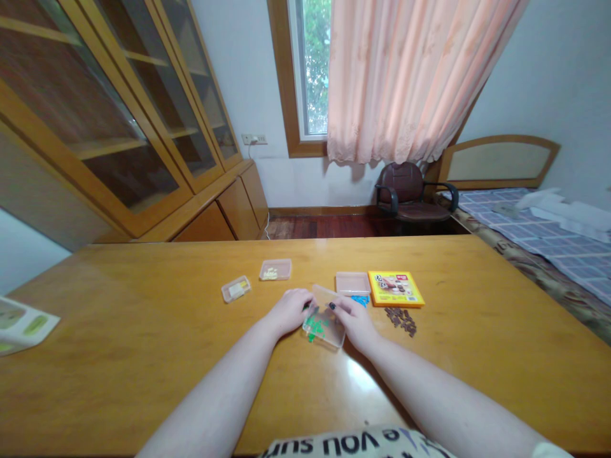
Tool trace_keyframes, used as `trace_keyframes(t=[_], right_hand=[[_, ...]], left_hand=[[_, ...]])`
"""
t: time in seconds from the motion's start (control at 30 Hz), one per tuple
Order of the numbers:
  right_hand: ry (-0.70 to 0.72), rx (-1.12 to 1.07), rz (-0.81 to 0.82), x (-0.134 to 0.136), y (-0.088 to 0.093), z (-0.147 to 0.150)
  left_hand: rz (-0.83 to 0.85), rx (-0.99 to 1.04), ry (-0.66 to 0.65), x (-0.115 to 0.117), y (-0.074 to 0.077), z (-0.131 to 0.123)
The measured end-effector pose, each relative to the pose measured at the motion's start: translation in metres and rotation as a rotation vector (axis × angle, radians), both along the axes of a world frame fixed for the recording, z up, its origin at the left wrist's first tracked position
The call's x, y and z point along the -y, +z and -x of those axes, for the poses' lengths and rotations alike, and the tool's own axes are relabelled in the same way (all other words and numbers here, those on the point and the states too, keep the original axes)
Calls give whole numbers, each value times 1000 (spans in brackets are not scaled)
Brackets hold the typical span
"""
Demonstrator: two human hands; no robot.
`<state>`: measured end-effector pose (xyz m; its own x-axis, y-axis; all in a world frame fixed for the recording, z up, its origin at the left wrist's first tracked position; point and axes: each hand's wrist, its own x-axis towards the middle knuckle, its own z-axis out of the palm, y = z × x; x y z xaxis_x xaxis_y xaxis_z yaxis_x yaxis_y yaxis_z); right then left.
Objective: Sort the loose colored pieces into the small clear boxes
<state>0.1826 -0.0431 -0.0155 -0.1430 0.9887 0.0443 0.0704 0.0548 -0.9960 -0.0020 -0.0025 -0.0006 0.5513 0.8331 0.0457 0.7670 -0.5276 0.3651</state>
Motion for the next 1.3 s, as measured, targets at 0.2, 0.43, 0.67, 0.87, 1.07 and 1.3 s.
trace_keyframes(t=[0.2,0.43,0.67,0.87,1.07,1.3], right_hand=[[19,23,-10,0,-2,-1],[-18,-24,-20,1,5,0],[-136,-69,41,-2,3,-1],[-144,-86,62,-3,5,-2],[-153,-97,86,-3,2,-2],[-158,-102,81,-3,1,-2]], left_hand=[[11,19,-3,-1,-2,0],[-15,24,-11,0,-2,1],[-5,-2,-59,-1,1,4],[24,-3,-104,0,4,7],[37,11,-76,1,14,17],[74,-11,-95,-1,13,22]])
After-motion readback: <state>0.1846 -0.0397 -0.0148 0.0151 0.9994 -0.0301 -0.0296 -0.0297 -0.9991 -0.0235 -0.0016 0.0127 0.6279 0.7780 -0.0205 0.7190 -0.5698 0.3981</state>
